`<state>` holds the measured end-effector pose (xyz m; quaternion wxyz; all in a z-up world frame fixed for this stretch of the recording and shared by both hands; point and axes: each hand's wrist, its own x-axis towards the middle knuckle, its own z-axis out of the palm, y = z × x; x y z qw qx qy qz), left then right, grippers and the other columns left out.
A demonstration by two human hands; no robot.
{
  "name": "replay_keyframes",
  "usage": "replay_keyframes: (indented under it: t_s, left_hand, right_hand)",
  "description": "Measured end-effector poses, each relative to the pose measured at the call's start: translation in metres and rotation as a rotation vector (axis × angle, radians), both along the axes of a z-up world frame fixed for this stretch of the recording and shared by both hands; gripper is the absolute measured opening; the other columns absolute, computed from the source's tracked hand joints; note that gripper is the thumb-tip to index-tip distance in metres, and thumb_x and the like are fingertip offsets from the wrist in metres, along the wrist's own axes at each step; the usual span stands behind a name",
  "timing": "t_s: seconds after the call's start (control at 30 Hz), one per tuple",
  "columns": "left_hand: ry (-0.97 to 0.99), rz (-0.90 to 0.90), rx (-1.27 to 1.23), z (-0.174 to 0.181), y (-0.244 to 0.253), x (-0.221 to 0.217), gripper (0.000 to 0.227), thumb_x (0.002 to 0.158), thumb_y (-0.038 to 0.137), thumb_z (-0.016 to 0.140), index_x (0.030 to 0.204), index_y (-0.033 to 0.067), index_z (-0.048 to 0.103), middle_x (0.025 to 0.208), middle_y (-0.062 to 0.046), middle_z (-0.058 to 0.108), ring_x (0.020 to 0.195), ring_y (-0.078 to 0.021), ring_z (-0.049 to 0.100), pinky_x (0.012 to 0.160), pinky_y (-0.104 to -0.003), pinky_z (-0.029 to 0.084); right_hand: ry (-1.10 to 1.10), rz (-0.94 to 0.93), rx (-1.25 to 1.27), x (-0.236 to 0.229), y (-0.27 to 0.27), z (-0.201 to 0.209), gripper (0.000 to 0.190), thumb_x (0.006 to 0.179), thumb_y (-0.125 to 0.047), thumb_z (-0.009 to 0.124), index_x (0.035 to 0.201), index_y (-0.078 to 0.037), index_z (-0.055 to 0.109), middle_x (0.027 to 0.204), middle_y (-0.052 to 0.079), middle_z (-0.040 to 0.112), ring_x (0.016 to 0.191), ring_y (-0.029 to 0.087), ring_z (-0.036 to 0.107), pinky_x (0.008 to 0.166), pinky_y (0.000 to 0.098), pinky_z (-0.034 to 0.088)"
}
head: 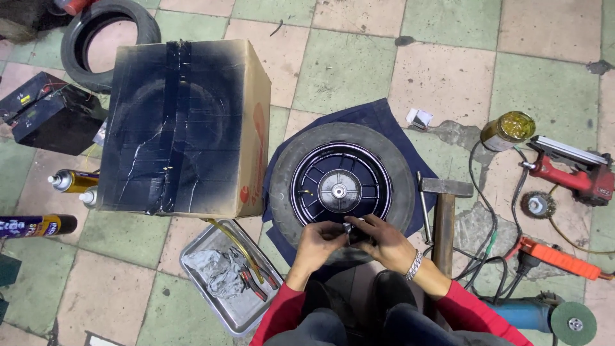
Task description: Installing and seating components into a motorcycle wheel hub using a hammer and a metal rod
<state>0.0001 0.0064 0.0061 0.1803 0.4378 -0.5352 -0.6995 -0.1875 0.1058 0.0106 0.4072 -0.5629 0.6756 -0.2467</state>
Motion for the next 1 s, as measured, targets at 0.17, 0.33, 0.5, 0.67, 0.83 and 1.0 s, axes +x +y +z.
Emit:
replay_keyframes:
  t_s: [0.17, 0.33, 0.5, 0.67, 0.83, 1.0]
  left_hand:
    - [-0.125, -0.027, -0.149, 0.014, -0.001, -0.007, 0.023, 0.077, 0.007, 0.081, 0.095, -0.0061, 0.080, 0.072, -0.021, 0.075, 0.064, -0.0269, 0.076, 0.059, -0.034, 0.059]
    - [-0.181, -0.020, -0.170, 0.009, 0.000, -0.008, 0.020, 0.072, 0.007, 0.079, 0.088, -0.0045, 0.079, 0.066, -0.019, 0.073, 0.063, -0.0241, 0.075, 0.059, -0.034, 0.057]
    - [-0.061, 0.034, -0.172, 0.005, -0.004, -0.012, 0.026, 0.078, -0.002, 0.062, 0.098, -0.0061, 0.079, 0.068, -0.022, 0.073, 0.056, -0.0267, 0.071, 0.054, -0.035, 0.056]
    - [0.023, 0.059, -0.373, 0.028, 0.008, -0.019, 0.033, 0.080, 0.000, 0.081, 0.111, -0.0025, 0.069, 0.075, -0.023, 0.071, 0.059, -0.0271, 0.071, 0.051, -0.036, 0.057]
    - [0.296, 0.167, 0.013, 0.039, -0.001, -0.018, 0.021, 0.091, -0.007, 0.062, 0.112, -0.0073, 0.066, 0.072, -0.011, 0.066, 0.064, -0.0173, 0.068, 0.059, -0.031, 0.062]
    - [0.246, 0.233, 0.174, -0.048, 0.021, -0.026, 0.021, 0.093, 0.005, 0.071, 0.111, -0.0050, 0.072, 0.100, -0.018, 0.073, 0.089, -0.0200, 0.067, 0.070, -0.035, 0.062]
  right_hand:
    - [0.047, -0.001, 0.014, 0.003, 0.000, -0.006, 0.061, 0.086, -0.030, 0.076, 0.144, -0.022, 0.057, 0.116, 0.015, 0.067, 0.102, 0.043, 0.069, 0.087, 0.0523, 0.057]
    - [0.028, -0.012, 0.042, 0.004, 0.005, -0.010, 0.062, 0.086, -0.030, 0.076, 0.144, -0.023, 0.056, 0.114, 0.014, 0.067, 0.100, 0.043, 0.070, 0.085, 0.0513, 0.057]
    - [-0.011, -0.068, 0.013, 0.003, 0.002, -0.003, 0.066, 0.081, -0.024, 0.079, 0.144, -0.021, 0.058, 0.115, 0.013, 0.070, 0.106, 0.039, 0.070, 0.092, 0.0482, 0.057]
    - [0.011, -0.106, -0.014, -0.003, -0.006, -0.003, 0.066, 0.079, -0.024, 0.082, 0.140, -0.017, 0.061, 0.113, 0.013, 0.071, 0.106, 0.038, 0.071, 0.091, 0.0491, 0.056]
    - [-0.442, -0.336, 0.066, -0.004, -0.015, 0.034, 0.069, 0.074, -0.011, 0.087, 0.139, -0.012, 0.064, 0.090, 0.018, 0.077, 0.076, 0.025, 0.076, 0.072, 0.0398, 0.063]
    - [-0.293, -0.387, -0.222, 0.007, -0.012, 0.031, 0.073, 0.059, -0.032, 0.100, 0.124, -0.013, 0.074, 0.084, 0.013, 0.077, 0.074, 0.026, 0.078, 0.067, 0.0370, 0.062]
